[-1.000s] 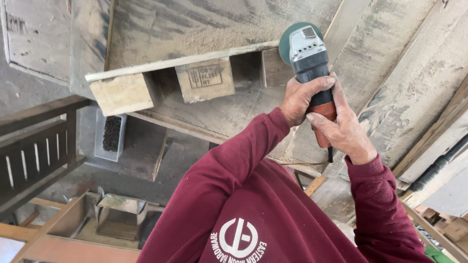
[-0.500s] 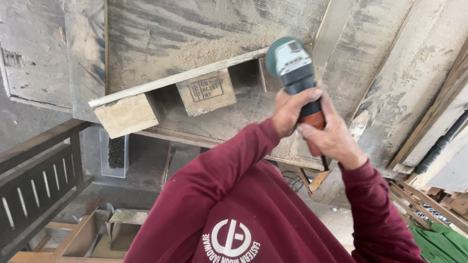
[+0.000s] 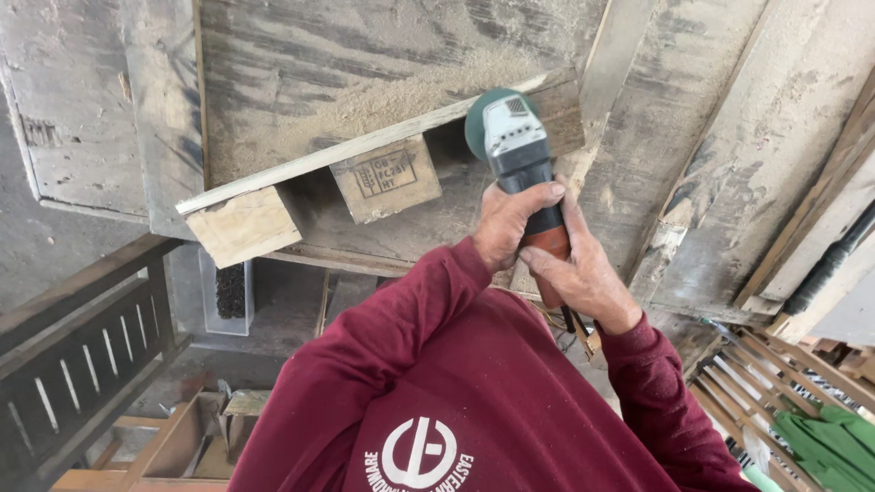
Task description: The person uses an angle grinder with a sanding disc to smooth the edges and surfaces of a wooden pallet. They reposition the pallet on a workbench to access different sections, grinding the wood while holding the tool with both hands.
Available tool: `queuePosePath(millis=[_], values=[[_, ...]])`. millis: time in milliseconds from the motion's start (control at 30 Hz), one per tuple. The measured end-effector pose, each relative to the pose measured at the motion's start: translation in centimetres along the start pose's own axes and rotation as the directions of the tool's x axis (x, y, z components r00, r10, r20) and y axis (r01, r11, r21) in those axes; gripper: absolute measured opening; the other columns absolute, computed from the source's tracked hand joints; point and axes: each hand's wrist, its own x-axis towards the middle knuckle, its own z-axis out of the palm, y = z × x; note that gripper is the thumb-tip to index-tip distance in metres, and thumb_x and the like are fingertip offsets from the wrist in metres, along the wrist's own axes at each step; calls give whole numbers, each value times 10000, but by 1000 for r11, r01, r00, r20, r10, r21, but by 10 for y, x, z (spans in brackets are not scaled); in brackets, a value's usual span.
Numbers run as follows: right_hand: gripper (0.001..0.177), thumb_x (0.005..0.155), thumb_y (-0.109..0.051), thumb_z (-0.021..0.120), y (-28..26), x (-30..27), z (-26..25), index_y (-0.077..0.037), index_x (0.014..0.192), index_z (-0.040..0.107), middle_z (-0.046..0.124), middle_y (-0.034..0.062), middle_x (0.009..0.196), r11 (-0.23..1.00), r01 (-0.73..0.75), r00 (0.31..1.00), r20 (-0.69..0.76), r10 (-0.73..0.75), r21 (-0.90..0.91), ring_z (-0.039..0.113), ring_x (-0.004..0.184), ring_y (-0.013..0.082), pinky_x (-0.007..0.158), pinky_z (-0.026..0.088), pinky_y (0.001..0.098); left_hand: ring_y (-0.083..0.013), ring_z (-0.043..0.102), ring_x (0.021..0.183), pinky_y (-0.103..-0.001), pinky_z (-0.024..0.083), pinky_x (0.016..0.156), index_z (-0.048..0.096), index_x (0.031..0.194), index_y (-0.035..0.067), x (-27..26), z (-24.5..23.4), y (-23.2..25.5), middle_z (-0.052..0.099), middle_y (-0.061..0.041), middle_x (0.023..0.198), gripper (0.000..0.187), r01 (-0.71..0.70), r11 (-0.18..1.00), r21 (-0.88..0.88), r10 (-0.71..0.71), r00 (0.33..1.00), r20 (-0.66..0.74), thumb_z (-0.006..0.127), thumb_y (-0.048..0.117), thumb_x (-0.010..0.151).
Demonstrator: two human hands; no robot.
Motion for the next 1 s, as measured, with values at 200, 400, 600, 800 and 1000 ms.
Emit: queuePosePath(millis=[200,400,600,800,1000], values=[[987,886,-184,701,-11,6,9,-40,1648,90,559,256,1424,1000,22,999,43,-22,0,617,1262,307,1000,526,388,-176,690,852,-358,599,788,675,1087,-6,-6,-16,3,700,-76,978,271,-79,997,-7,79,997,-12,788,91,861],[976,904,-172,726,0,4,-12,-39,1646,106,530,233,1470,993,66,998,-9,-67,-99,572,1338,289,1064,478,378,-164,689,876,-349,597,804,672,1105,1,11,1,-8,697,-67,997,295,-10,998,-61,12,1000,27,789,104,854],[1010,892,-170,728,12,12,-40,-44,1651,75,468,249,1531,997,71,997,-25,-71,-29,530,1378,307,1085,471,388,-178,691,897,-372,611,815,648,1117,3,36,22,-20,686,-82,1015,334,-1,999,-35,4,997,74,803,127,848],[1037,879,-188,739,20,20,-72,-53,1652,61,485,250,1513,997,-2,998,-62,-4,-83,551,1365,308,1079,476,394,-175,690,908,-374,612,824,646,1126,3,62,42,-34,682,-80,1028,350,37,999,-14,-35,993,110,808,148,852],[1044,859,-196,751,27,28,-92,-62,1650,83,524,246,1477,994,-47,995,-91,37,-103,584,1329,307,1057,491,397,-165,689,916,-361,608,831,645,1128,2,78,54,-39,685,-77,1034,339,48,999,16,-49,992,118,807,143,866]])
